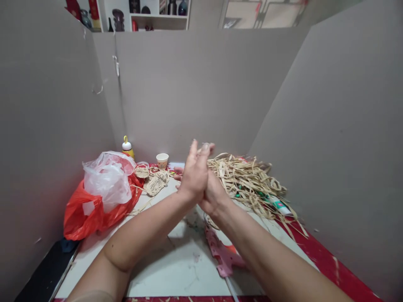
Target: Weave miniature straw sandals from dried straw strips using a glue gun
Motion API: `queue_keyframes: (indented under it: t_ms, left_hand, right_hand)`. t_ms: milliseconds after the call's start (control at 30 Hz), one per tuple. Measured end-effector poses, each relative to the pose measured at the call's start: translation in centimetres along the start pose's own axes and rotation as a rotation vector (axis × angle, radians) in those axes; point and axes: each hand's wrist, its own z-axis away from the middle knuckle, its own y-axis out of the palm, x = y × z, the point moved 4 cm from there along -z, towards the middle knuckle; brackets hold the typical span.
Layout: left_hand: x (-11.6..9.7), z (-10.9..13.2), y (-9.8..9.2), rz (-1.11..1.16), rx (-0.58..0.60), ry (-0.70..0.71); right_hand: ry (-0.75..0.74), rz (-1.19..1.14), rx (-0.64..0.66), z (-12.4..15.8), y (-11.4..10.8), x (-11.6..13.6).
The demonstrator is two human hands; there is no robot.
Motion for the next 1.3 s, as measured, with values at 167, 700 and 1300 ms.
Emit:
queue_keyframes:
  t_ms: [167,700,1300]
  left_hand:
    - [-2.3,-1.1,-0.2,0.171,0.14,-0.048]
    - [1.3,-3.9,-17.8,-1.295,-0.116,-0.476]
    - [2.9,4.1,-7.3,-0.457,0.121,-0.293]
  right_hand:
    - [0.105,-0.137,0.111,1.7,0.9,0.2]
    - [0.244,0.535,0.185,7.3,-9.9,1.6]
    - [0.235,-0.016,-0.034,7.9,-10.9,-1.1]
